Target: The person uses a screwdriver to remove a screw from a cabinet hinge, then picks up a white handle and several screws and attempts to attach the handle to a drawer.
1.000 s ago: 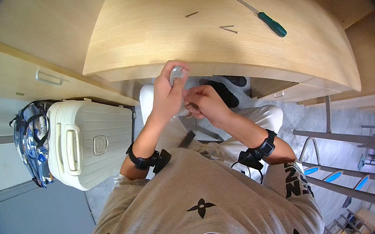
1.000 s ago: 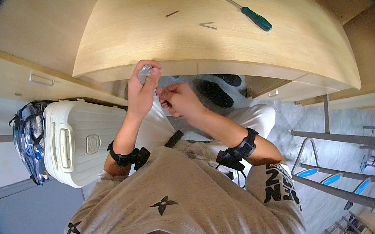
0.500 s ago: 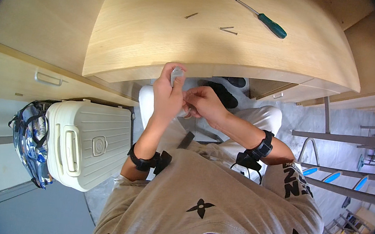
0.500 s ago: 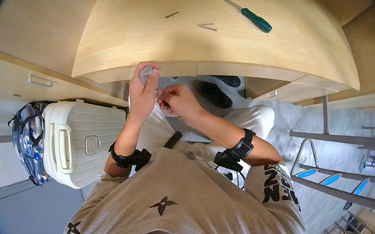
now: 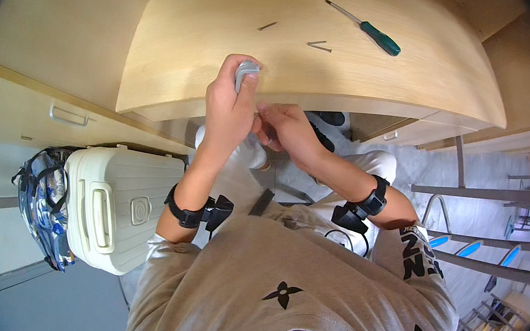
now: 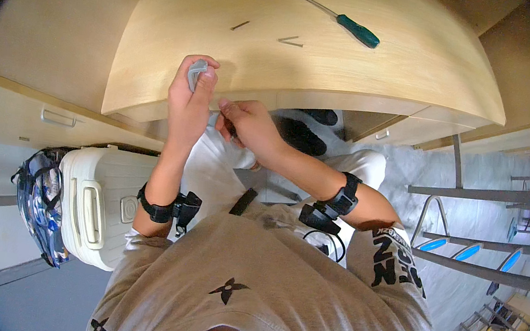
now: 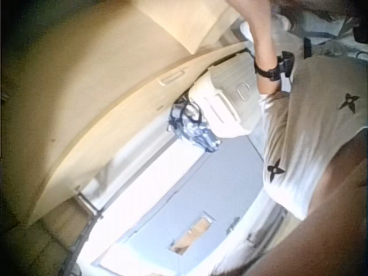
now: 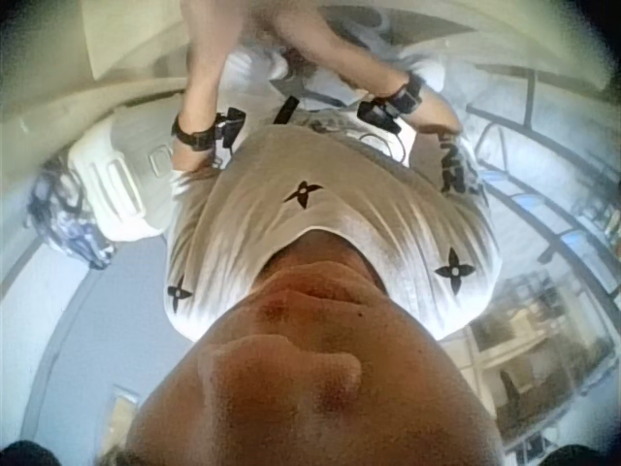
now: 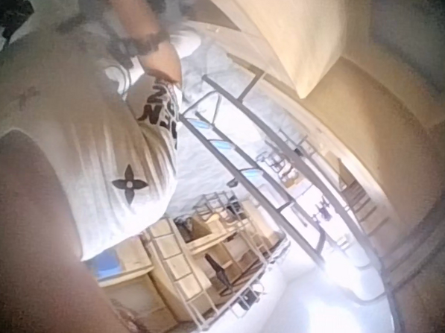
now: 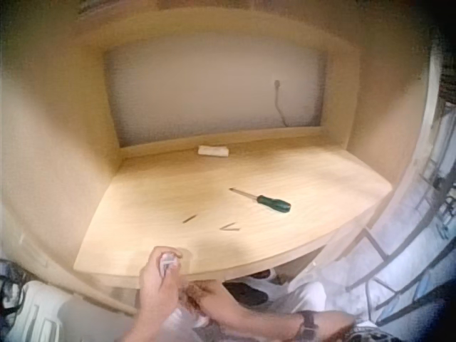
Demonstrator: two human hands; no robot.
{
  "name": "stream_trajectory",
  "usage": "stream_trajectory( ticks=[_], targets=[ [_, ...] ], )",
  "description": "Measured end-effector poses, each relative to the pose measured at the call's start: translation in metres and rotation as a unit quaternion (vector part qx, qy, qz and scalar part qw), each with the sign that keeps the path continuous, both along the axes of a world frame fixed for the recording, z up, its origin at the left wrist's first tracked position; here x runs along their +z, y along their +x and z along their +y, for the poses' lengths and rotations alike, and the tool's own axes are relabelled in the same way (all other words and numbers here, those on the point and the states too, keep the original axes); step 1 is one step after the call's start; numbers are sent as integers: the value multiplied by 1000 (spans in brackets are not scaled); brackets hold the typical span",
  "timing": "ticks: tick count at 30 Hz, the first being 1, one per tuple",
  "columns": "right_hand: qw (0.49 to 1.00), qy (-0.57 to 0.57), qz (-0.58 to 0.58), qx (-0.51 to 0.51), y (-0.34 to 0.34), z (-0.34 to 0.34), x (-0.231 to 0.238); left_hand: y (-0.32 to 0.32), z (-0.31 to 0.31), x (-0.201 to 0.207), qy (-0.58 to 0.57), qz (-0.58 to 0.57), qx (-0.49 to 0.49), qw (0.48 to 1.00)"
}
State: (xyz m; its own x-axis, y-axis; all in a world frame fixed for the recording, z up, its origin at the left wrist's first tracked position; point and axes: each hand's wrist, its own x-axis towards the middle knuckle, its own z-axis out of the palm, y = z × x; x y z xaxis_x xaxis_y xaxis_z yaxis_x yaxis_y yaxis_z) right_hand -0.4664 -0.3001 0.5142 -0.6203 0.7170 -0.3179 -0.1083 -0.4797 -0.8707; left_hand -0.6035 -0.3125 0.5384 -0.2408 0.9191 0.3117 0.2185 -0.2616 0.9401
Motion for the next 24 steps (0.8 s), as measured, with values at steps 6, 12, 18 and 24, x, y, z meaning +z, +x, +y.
stream_trajectory(
  ticks=[6,12,18,24],
  targets=[
    [979,189,-6,-72,-15,19,16,-11,31,19,49,32,17,998],
    [933,334,-24,-129,-25,60,21,-15,67,34,21,-157,12,987],
    [866,451,-196,-87,-26,103,43,-19,102,36,11,-225,25,974],
    [870,435,-227,-45,-32,143,29,-24,129,31,11,-203,-18,979]
  ],
)
